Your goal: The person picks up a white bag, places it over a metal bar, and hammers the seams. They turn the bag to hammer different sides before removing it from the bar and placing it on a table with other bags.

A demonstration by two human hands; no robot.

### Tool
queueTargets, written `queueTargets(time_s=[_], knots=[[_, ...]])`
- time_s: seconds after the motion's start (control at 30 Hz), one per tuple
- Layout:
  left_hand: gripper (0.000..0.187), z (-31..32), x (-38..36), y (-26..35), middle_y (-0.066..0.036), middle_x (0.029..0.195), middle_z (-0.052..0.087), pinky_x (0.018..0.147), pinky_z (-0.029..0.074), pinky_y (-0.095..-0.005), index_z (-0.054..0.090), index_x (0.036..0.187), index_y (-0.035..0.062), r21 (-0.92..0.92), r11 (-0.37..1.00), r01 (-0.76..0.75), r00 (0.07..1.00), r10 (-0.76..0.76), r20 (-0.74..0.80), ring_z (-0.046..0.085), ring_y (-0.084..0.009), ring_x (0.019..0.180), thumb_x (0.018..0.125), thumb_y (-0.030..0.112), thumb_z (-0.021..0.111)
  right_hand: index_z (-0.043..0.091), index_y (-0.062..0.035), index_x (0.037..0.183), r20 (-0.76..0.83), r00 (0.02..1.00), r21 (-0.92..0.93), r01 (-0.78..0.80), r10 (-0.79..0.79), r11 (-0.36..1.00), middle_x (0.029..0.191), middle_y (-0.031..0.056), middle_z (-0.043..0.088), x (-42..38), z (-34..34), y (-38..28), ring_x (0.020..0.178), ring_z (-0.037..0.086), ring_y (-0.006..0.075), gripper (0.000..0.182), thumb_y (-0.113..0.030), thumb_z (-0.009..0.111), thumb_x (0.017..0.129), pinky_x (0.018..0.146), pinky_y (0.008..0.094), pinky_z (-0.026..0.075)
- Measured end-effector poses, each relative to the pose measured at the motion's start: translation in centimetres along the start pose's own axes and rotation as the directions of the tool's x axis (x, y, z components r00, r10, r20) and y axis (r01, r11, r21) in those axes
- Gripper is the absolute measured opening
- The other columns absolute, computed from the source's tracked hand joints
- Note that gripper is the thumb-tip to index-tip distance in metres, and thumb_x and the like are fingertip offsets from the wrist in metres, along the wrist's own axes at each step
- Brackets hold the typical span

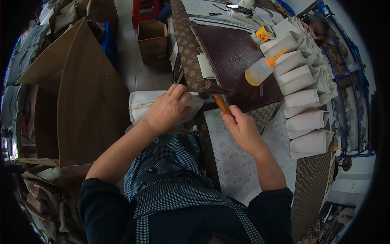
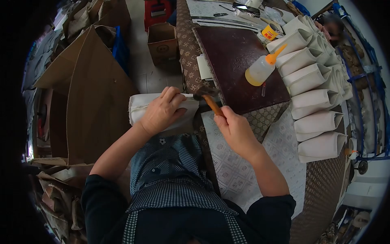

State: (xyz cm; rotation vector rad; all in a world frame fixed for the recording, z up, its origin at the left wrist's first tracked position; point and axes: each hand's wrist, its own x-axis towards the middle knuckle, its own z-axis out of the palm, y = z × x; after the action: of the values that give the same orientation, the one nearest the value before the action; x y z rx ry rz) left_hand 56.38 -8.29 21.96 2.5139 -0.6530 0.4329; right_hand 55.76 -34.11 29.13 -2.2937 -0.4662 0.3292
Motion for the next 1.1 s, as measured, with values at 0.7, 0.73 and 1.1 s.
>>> queueTargets(time_s=[0.7,0.73,1.1], knots=[[0.035,-1.4,-0.2,0.8,-0.008,0.107,0.054,0.091,0.05,-0.0376,0.063,0.104,0.0079,0.196,0.981,0.012,0.998,-0.001,-0.059,0.055,-0.0262,0.104,0.076,0.021,0.078,0.051,0.0013,0.095,0.056,0.997,-0.28,0.059,-0.045,0.958,0.073,0.0244,0.064,2.0,0.9,-0.9,0.069,0.065,0.0435,0.027,-0.024,0.053,0.104,0.06,0.0506,0.049],[0.035,-1.9,-0.4,0.9,-0.008,0.107,0.055,0.091,0.049,-0.0386,0.063,0.104,0.0094,0.24,0.971,0.002,0.999,0.009,-0.045,0.055,-0.0265,0.104,0.075,0.022,0.079,0.051,0.0013,0.095,0.078,0.996,-0.293,0.065,-0.044,0.954,0.073,0.0242,0.064,1.9,0.6,-1.1,0.068,0.065,0.0434,0.027,-0.024,0.054,0.103,0.06,0.0505,0.049],[0.037,-0.7,-2.0,-0.5,-0.008,0.11,0.053,0.09,0.05,-0.0374,0.062,0.105,0.0066,0.049,0.994,0.096,0.992,-0.092,-0.088,0.054,-0.0267,0.106,0.076,0.025,0.079,0.05,0.0014,0.095,0.069,0.997,-0.156,0.027,-0.016,0.987,0.068,0.0221,0.059,1.9,0.4,-3.0,0.063,0.062,0.039,0.025,-0.021,0.053,0.104,0.057,0.0422,0.047]])
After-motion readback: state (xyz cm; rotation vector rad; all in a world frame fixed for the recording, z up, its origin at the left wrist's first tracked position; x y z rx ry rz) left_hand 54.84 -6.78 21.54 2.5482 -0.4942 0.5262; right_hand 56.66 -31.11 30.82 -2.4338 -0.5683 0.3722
